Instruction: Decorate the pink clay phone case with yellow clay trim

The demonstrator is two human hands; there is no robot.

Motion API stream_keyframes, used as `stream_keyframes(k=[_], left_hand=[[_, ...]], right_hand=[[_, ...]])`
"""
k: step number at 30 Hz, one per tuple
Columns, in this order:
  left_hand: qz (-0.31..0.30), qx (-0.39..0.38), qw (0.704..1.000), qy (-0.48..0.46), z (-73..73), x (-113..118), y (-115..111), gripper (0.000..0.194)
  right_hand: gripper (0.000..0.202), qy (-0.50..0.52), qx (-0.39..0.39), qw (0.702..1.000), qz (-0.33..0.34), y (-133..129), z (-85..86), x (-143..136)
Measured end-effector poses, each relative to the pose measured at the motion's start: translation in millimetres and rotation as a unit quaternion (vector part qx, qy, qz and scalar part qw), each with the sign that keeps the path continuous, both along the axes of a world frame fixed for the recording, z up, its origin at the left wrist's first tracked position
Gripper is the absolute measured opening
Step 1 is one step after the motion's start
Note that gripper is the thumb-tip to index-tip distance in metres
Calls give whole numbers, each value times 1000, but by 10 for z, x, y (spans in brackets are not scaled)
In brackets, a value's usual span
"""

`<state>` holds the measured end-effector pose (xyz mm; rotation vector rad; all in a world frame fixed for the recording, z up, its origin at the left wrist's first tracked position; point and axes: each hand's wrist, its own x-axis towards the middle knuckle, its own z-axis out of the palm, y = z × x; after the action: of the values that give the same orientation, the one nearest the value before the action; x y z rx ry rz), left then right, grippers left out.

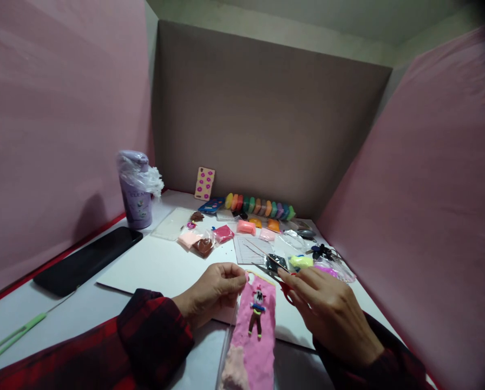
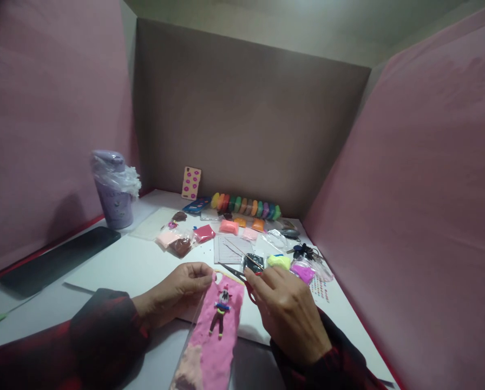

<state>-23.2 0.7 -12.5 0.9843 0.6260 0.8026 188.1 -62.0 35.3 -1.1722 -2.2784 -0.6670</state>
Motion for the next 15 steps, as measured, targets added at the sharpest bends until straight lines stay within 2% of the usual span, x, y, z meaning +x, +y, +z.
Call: stream_keyframes(k=[5,7,9,11,15], left_hand=[[111,98,978,143,-48,-8,74,28],[156,125,967,156,-34,-13,91,27],[174,134,965,144,1,-13,87,29],[150,126,973,118,42,-6,62,32],[51,85,993,64,78,18,3,30]], right_hand=[[21,-22,-1,1000,-18,95,-77,35],[21,-27,3,999,-20,120,-119,47],[21,-35,1,999,-22,126,-152,50],[22,-46,-4,999,-23,114,-171,34],[25,-70,0,997,-13,67,-174,-57]])
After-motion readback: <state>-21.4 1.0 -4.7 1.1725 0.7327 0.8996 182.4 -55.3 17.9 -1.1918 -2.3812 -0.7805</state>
